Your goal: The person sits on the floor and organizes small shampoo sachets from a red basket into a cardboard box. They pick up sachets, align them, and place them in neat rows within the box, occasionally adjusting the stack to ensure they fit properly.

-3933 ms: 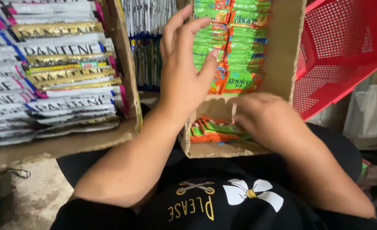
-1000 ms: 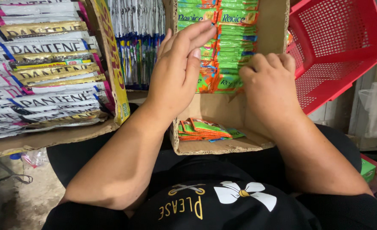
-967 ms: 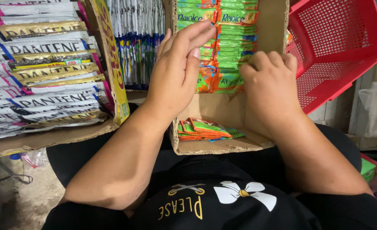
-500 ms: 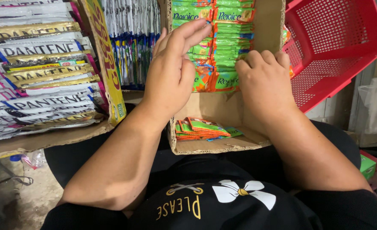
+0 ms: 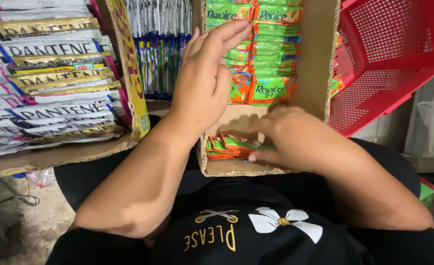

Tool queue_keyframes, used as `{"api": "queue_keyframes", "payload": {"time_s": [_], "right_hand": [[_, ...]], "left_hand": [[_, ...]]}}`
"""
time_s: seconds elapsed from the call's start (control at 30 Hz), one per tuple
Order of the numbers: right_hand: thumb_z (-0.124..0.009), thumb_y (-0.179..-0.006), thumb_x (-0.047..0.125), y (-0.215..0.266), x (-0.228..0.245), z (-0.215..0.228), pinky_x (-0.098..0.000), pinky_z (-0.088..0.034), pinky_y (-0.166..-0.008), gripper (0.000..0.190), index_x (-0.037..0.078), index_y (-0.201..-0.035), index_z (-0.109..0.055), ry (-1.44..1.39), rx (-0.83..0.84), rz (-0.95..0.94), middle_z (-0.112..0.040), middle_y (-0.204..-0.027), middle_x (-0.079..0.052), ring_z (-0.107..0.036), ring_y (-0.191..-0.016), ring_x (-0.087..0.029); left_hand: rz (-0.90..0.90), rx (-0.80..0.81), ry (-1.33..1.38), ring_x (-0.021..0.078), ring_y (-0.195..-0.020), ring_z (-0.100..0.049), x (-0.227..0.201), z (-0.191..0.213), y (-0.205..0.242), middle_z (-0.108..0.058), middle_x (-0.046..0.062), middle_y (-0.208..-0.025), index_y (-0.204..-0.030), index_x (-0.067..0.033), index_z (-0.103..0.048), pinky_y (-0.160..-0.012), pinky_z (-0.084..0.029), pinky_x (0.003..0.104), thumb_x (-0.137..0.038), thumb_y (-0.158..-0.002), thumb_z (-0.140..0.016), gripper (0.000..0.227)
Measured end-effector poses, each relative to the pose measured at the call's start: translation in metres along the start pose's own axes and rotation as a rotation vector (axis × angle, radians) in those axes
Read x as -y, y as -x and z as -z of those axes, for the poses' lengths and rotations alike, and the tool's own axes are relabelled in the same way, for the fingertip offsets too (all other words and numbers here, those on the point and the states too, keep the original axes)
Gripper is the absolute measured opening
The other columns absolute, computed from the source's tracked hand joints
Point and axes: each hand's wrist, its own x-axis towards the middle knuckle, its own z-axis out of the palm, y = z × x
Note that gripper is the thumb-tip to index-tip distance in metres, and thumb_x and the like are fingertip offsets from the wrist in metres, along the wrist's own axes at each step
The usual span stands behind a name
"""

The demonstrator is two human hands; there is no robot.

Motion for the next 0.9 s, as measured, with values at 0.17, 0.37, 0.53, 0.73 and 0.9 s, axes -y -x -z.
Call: {"api": "queue_keyframes", "payload": {"time_s": [0.17, 0.37, 0.53, 0.73, 0.9], "right_hand": [[-0.075, -0.079, 0.027, -0.004, -0.001, -0.014, -0.0518, -0.05, -0.08, 0.029, 0.013, -0.104, -0.075, 0.034, 0.186, -0.092, -0.072, -0.085, -0.017, -0.066, -0.087, -0.041], [-0.071, -0.079, 0.018, -0.007, -0.009, -0.014, -0.052, -0.05, -0.076, 0.011, 0.008, -0.076, -0.068, 0.099, 0.076, 0.012, -0.068, -0.07, -0.016, -0.065, -0.077, -0.039], [-0.075, -0.075, 0.018, -0.007, -0.007, -0.006, -0.0509, -0.049, -0.072, 0.012, 0.008, -0.075, -0.068, -0.049, 0.08, 0.114, -0.068, -0.068, -0.014, -0.066, -0.074, -0.038], [-0.072, -0.076, 0.007, -0.005, 0.002, -0.007, -0.0461, -0.051, -0.068, 0.01, 0.006, -0.086, -0.071, -0.24, 0.069, 0.291, -0.07, -0.073, -0.012, -0.066, -0.074, -0.036], [-0.072, -0.075, 0.007, -0.002, 0.002, -0.004, -0.0455, -0.052, -0.069, 0.014, 0.006, -0.089, -0.073, -0.203, 0.116, 0.25, -0.072, -0.076, -0.012, -0.067, -0.076, -0.035]], "left_hand": [[-0.003, -0.006, 0.02, 0.024, -0.142, -0.057, -0.003, 0.001, -0.001, -0.065, 0.006, -0.146, -0.147, -0.0123, -0.045, -0.132, -0.023, 0.051, 0.01, -0.098, -0.044, 0.054], [0.036, -0.013, 0.065, 0.0221, -0.14, -0.06, -0.005, 0.001, -0.001, -0.067, 0.006, -0.143, -0.145, -0.0128, -0.048, -0.13, -0.025, 0.049, 0.007, -0.107, -0.046, 0.043], [0.034, 0.026, 0.059, 0.0228, -0.147, -0.055, -0.001, 0.001, 0.0, -0.06, 0.008, -0.15, -0.151, -0.012, -0.049, -0.132, -0.022, 0.048, 0.013, -0.094, -0.042, 0.062], [0.032, 0.01, 0.017, 0.0257, -0.153, -0.049, -0.001, 0.0, 0.0, -0.06, 0.008, -0.152, -0.147, -0.0114, -0.052, -0.135, -0.021, 0.05, 0.012, -0.097, -0.042, 0.056], [0.066, -0.011, 0.02, 0.027, -0.15, -0.049, -0.004, -0.001, -0.002, -0.062, 0.007, -0.148, -0.144, -0.0141, -0.054, -0.132, -0.025, 0.05, 0.002, -0.109, -0.049, 0.039]]}}
